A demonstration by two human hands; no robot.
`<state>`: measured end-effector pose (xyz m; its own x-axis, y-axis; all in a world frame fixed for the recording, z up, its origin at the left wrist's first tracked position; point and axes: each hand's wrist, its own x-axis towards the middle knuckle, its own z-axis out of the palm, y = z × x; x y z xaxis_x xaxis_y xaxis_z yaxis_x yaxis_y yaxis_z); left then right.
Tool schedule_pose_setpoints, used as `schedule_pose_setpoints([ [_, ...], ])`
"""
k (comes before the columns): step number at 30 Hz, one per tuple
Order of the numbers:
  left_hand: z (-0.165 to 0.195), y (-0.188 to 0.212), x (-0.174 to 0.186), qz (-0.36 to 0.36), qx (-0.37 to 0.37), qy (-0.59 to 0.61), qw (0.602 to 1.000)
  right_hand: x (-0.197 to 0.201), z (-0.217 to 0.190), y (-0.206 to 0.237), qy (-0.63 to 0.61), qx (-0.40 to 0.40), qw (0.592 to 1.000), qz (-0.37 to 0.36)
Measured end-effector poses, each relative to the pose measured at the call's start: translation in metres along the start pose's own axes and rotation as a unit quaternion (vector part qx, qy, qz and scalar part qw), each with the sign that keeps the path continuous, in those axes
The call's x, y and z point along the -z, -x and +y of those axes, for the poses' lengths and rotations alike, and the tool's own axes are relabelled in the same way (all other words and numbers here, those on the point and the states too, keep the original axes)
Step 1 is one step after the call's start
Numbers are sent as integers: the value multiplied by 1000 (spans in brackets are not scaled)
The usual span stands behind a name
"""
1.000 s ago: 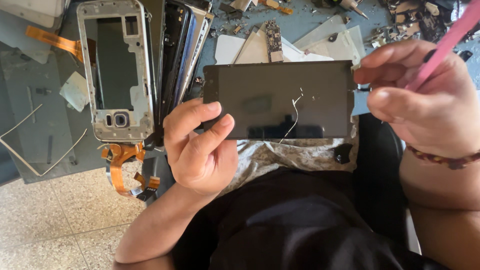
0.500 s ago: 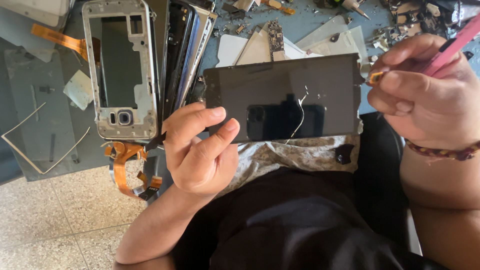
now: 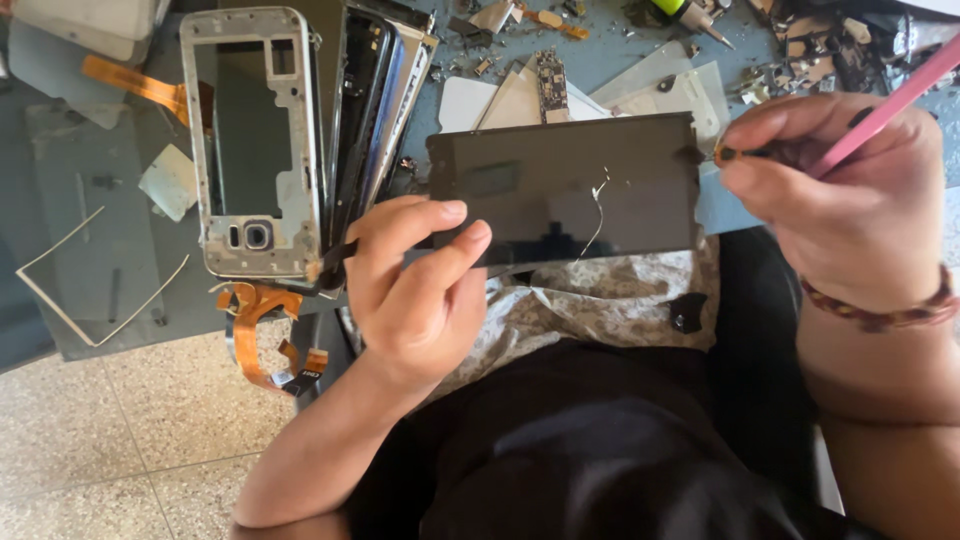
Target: The person uses a pink utility knife to carefully scrape adhesive residue from the edges and back of a smartphone display assembly. The person holds the display with one hand while scraping with the other, turning the display to access different edges.
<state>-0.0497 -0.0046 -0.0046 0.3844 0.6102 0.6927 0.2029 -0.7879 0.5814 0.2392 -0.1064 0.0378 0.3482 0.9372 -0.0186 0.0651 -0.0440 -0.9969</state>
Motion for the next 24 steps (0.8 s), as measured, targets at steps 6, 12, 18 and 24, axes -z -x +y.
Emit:
schedule_pose_setpoints([
  [6,7,-4,-5,-46,2,-71,996,-18,-13,-7,354,75,932,15],
  [12,18,-11,-2,-107,52,-132,984,-27,-6,-7,349,50,934,63],
  [18,27,-18,3,-160,77,-154,972,-24,-3,-9,422,154,892,49],
  [24,41,-23,11,-171,76,-161,969,-21,2,-9,463,187,865,40],
])
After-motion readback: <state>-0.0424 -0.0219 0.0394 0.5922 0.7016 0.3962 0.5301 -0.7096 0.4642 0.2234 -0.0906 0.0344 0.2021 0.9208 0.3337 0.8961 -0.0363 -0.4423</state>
